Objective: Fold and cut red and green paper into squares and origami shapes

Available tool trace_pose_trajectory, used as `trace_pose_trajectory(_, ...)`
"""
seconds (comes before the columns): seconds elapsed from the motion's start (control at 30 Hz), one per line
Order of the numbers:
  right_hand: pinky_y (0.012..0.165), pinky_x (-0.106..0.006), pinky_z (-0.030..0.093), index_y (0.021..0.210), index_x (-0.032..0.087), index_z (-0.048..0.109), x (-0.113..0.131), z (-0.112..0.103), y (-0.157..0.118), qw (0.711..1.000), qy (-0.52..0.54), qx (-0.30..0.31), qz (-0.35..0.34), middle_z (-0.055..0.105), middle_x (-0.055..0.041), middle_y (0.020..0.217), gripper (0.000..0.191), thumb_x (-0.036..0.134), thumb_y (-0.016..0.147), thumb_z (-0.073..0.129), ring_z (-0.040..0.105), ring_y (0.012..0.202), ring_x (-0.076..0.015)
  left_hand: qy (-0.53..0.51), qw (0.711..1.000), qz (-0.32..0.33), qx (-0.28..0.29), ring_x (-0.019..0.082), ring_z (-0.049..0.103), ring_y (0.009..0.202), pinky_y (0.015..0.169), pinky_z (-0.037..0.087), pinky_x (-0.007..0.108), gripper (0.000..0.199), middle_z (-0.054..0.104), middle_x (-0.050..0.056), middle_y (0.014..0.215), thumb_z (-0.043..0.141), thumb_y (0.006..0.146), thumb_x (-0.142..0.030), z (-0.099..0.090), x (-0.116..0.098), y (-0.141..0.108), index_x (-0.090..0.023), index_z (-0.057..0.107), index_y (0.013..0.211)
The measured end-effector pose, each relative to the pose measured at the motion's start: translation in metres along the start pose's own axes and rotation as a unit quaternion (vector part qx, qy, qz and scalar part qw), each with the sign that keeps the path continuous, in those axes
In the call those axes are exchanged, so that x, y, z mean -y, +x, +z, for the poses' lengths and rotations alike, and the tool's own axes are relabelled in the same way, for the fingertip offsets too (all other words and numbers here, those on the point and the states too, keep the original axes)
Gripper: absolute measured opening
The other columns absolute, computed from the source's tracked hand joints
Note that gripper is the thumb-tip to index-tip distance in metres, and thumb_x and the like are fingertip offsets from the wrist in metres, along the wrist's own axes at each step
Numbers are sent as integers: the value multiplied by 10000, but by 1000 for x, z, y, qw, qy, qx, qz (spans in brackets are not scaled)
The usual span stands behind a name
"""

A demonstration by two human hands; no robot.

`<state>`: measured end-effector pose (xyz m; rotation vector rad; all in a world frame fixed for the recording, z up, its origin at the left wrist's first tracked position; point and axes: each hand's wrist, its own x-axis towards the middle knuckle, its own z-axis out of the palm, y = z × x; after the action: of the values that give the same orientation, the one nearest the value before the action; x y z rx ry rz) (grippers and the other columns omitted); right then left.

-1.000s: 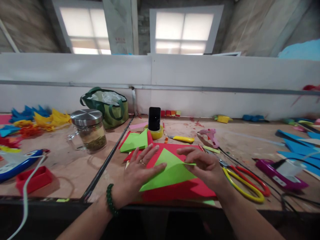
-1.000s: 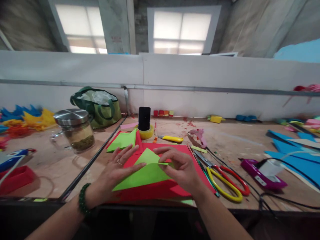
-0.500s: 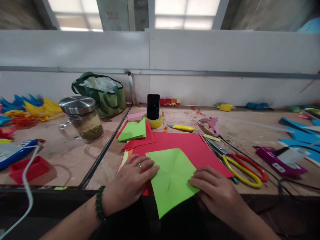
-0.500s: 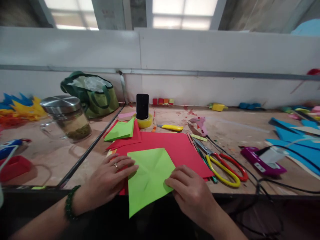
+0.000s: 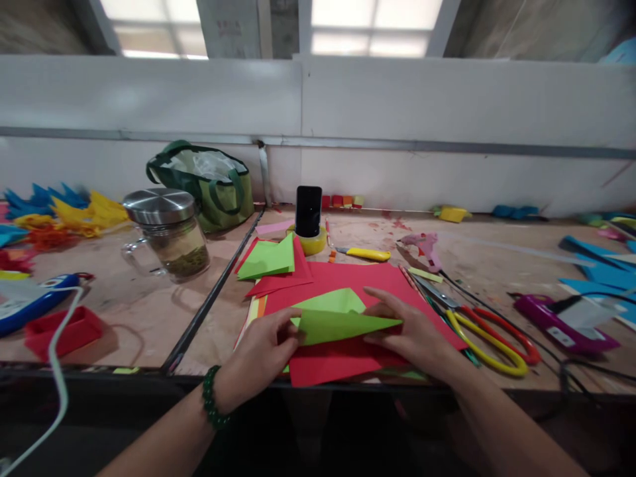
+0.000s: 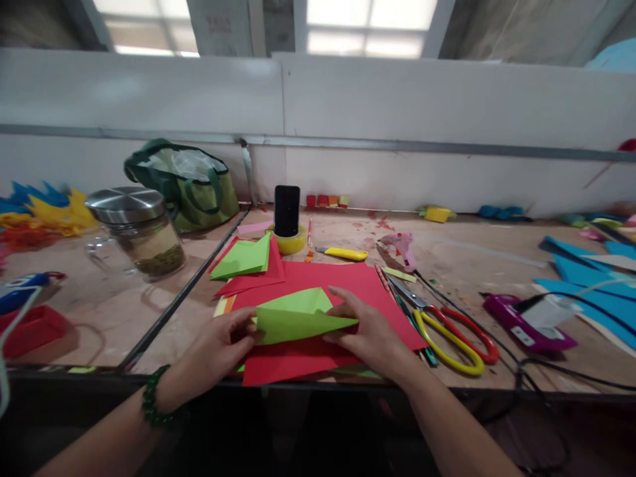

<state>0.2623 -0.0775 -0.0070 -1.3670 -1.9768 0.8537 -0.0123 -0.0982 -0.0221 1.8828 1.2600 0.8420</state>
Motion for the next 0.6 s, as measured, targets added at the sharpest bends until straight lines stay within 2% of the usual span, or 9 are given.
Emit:
trace_pose_trajectory(0.1, 967, -424, 476, 1328, 228, 503, 2, -4, 4, 1000, 9, -14, -6, 692, -72, 1157, 673, 301, 701, 733, 643, 1067, -258, -30, 999, -13, 2, 143, 582, 701, 622, 427, 229, 96, 623, 5, 761, 521, 829, -192, 0, 1, 2, -155, 594, 880)
trace_pose_trajectory(0.17, 888, -394, 514, 1317, 210, 507, 2, -5, 6, 999, 48, 8, 12, 702, -73, 1112, 626, 335, 736, 704, 665, 994, -247, -22, 999, -29, -9, 141, 564, 676, 616, 420, 236, 155, 592, -9, 720, 529, 828, -213, 0, 2, 1, -142, 589, 952)
trace_pose_trajectory(0.23, 730, -337, 539, 1325, 182, 483, -1, -3, 8, 995, 86, 22, 33, 719, -39, 904, 610, 358, 769, 664, 680, 826, -213, -5, 999, -39, -32, 135, 537, 634, 606, 413, 240, 321, 556, -36, 674, 534, 825, -219, 2, 3, 0, -125, 553, 1132)
trace_pose_trajectory(0.3, 573, -276, 485, 1325, 154, 473, -7, 2, 10, 996, 75, 0, 44, 636, 29, 669, 611, 366, 779, 646, 620, 639, -170, 13, 998, -35, -55, 131, 519, 609, 605, 415, 243, 506, 536, -54, 663, 523, 830, -209, 5, 5, -1, -128, 438, 1322)
trace_pose_trajectory(0.37, 506, -252, 424, 1331, 139, 469, -13, 9, 12, 998, 27, -43, 39, 557, 59, 608, 623, 352, 773, 648, 544, 556, -141, 60, 995, -23, -77, 142, 520, 627, 626, 430, 260, 604, 537, -48, 684, 511, 837, -190, 8, 5, -4, -150, 343, 1416)
trace_pose_trajectory(0.43, 504, -252, 424, 1355, 143, 452, -18, 15, 12, 997, -29, -72, 31, 581, 37, 684, 641, 318, 770, 649, 532, 553, -132, 161, 982, -1, -100, 182, 541, 738, 710, 455, 319, 606, 563, -2, 762, 507, 845, -175, 11, 5, -7, -165, 352, 1430)
trace_pose_trajectory(0.5, 522, -268, 458, 1350, 171, 472, -20, 19, 12, 989, -109, -96, 20, 635, -8, 819, 616, 297, 775, 651, 559, 579, -139, 278, 953, 33, -117, 241, 534, 905, 822, 448, 407, 534, 581, 68, 906, 499, 857, -157, 12, 2, -11, -184, 446, 1387)
trace_pose_trajectory(0.6, 640, -330, 525, 1235, 201, 589, -17, 24, 8, 956, -246, -146, -61, 656, -81, 1015, 426, 284, 819, 633, 634, 781, -208, 371, 915, 106, -114, 293, 478, 1082, 925, 403, 474, 430, 553, 124, 1130, 472, 896, -144, 13, -5, -17, -223, 551, 1311)
